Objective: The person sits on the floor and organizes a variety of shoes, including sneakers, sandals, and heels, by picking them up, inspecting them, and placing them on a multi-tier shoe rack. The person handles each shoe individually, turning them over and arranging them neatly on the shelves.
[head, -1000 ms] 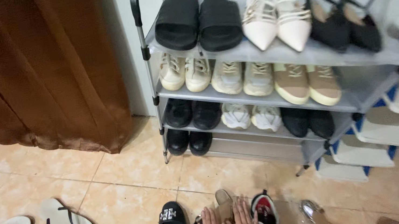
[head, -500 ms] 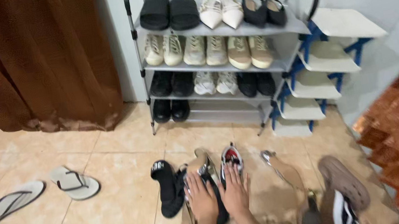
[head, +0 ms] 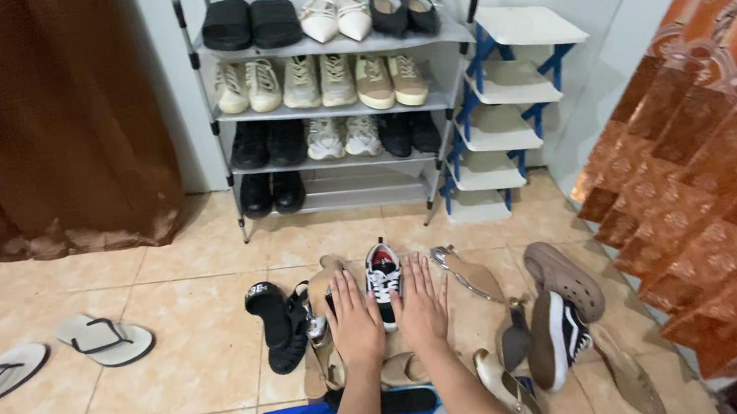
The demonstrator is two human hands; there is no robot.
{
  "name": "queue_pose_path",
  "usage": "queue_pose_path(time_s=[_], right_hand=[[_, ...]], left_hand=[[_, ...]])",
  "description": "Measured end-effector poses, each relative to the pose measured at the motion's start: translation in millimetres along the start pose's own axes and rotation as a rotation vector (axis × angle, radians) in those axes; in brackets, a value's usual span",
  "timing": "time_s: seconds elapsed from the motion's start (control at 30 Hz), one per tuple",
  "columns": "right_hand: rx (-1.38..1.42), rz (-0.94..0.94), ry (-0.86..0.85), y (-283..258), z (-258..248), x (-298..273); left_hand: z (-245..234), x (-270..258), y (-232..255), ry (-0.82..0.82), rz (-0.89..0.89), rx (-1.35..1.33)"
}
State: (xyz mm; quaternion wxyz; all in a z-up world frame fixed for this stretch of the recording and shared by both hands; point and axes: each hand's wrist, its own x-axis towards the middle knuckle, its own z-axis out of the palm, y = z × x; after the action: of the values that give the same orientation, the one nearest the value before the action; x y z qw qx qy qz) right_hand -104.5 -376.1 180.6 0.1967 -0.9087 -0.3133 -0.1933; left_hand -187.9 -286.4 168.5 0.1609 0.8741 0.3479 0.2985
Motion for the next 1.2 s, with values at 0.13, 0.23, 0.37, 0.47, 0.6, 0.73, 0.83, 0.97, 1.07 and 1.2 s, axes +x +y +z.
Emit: queue_pose_path(time_s=[0.13,0.23,0.37,0.47,0.6,0.73,0.83,0.97,1.07,1.2], right_hand=[[-0.043,0.101,-0.084,11,-19,-3],[-0.062,0.106,0.032,21,-28,-5],[-0.122,0.265,-0.077,28,-43,-5],[-0.115,0.381,-0.156,35,-57,-9],[-0.068,0.463,-0.174,58,-67,-16],[-0.132,0.481,-0.158,74,-60,-20],[-0.181,0.441,-0.134,81,-53,-23],[-0.18,0.405,-0.176,73,-48,-26],[-0.149,0.375,-0.206,61,-44,-26],[-0.127,0.364,-0.257,39,-32,-26]], left_hand=[[-10,-1,20,0.076,0.108,0.051],[-11,-2,36,0.047,0.159,0.092],[-15,-7,55,-0.045,0.243,0.102],[-17,-12,69,-0.121,0.306,0.129],[-17,-17,87,-0.063,0.41,0.037],[-17,-22,105,-0.321,0.343,0.115],[-7,-26,106,-0.171,0.437,0.118],[1,-29,90,-0.001,0.467,0.115],[-4,-29,75,-0.067,0.387,0.176],[-10,-25,51,-0.08,0.278,0.241]])
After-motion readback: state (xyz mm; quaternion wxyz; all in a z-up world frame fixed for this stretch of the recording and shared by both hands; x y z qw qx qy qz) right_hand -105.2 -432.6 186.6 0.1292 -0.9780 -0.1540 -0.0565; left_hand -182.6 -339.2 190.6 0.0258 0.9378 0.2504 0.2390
